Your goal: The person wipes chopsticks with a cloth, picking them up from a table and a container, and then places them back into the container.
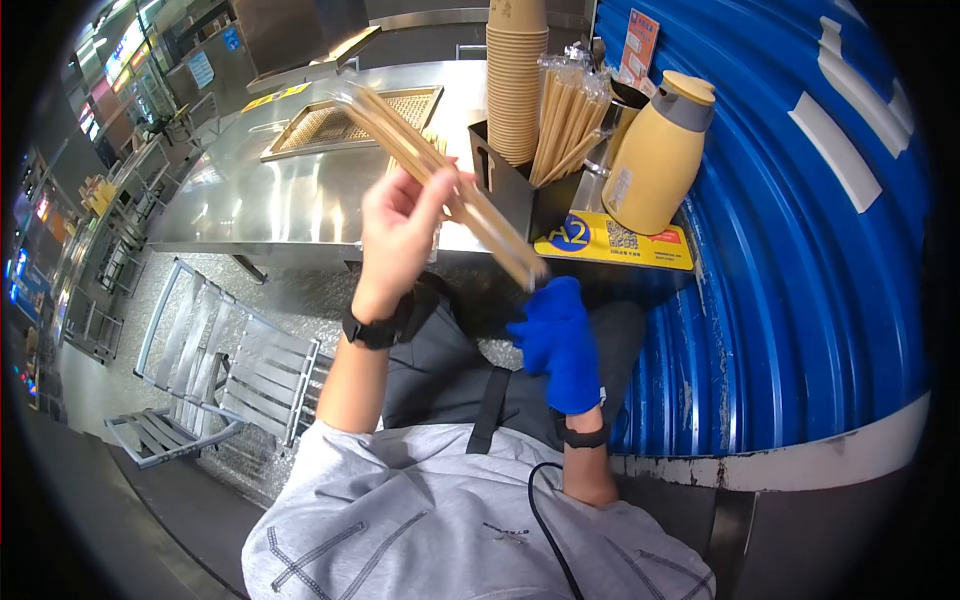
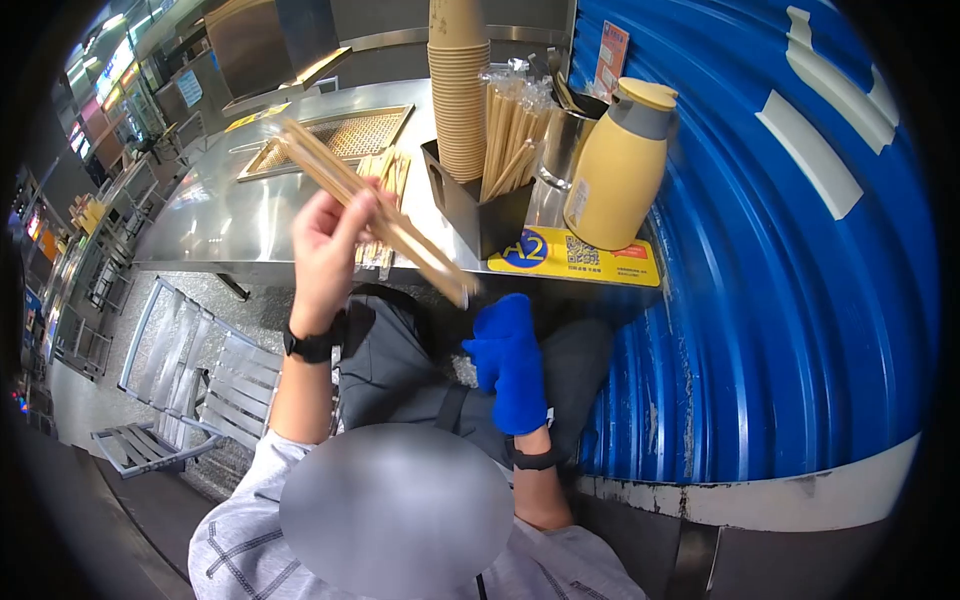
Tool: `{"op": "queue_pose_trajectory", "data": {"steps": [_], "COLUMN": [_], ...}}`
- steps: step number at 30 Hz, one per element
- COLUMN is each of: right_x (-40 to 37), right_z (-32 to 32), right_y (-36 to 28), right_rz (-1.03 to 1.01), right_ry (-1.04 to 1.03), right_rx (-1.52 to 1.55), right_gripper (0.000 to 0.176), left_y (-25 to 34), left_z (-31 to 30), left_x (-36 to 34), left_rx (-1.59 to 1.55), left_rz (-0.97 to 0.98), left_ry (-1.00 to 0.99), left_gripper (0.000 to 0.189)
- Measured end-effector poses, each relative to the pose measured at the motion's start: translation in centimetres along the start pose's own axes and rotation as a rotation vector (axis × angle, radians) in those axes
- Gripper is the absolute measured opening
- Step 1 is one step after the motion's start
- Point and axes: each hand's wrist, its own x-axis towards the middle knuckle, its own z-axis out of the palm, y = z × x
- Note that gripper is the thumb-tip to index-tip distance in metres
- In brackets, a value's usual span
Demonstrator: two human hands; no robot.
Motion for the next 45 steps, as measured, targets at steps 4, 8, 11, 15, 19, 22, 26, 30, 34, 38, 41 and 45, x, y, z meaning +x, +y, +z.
{"op": "queue_pose_trajectory", "data": {"steps": [4,8,11,15,19,22,26,30,34,38,41,45], "right_x": [-0.8,-1.3,-1.1,-1.3,-1.3,-1.0,0.3,0.2,-0.3,0.2,0.6,0.9], "right_z": [0.7,2.9,2.2,2.3,2.1,2.4,2.8,2.3,3.7,3.2,2.9,3.3], "right_y": [-0.3,-1.5,-0.2,0.2,0.0,-1.0,-4.3,-5.1,-4.0,-3.0,-2.5,-3.3], "right_rz": [0.092,-0.093,-0.399,-0.384,-0.266,-0.437,-0.536,-0.573,-0.082,-0.28,-0.265,-0.242], "right_ry": [-0.09,-0.133,-0.156,-0.099,-0.283,-0.283,-0.204,-0.122,0.053,0.218,0.363,0.354], "right_rx": [-0.144,-0.488,-0.833,-1.016,-1.001,-0.995,-0.924,-0.884,-0.393,-0.581,-0.436,-0.385], "right_gripper": [0.018,0.015,0.018,0.015,0.016,0.013,0.012,0.009,0.01,0.019,0.022,0.022], "left_y": [-3.5,-8.0,-8.6,-9.4,-9.5,-9.9,-10.0,-8.3,-8.7,-8.1,-8.2,-9.2], "left_z": [0.8,1.8,2.7,2.8,2.8,2.2,1.6,1.9,2.5,2.3,2.3,2.3], "left_x": [-4.4,-6.5,-7.6,-9.9,-11.3,-11.5,-11.5,-11.8,-12.7,-12.4,-12.5,-12.8], "left_rx": [-0.075,-0.162,-0.185,-0.1,-0.119,-0.089,-0.128,-0.135,-0.152,-0.036,-0.082,-0.008], "left_rz": [-0.338,-0.387,-0.371,-0.409,-0.491,-0.448,-0.443,-0.528,-0.591,-0.647,-0.637,-0.468], "left_ry": [-0.14,-0.118,-0.041,-0.144,-0.198,-0.137,-0.023,-0.214,-0.466,-0.409,-0.236,-0.223], "left_gripper": [0.026,0.026,0.033,0.033,0.028,0.024,0.023,0.023,0.023,0.021,0.022,0.017]}}
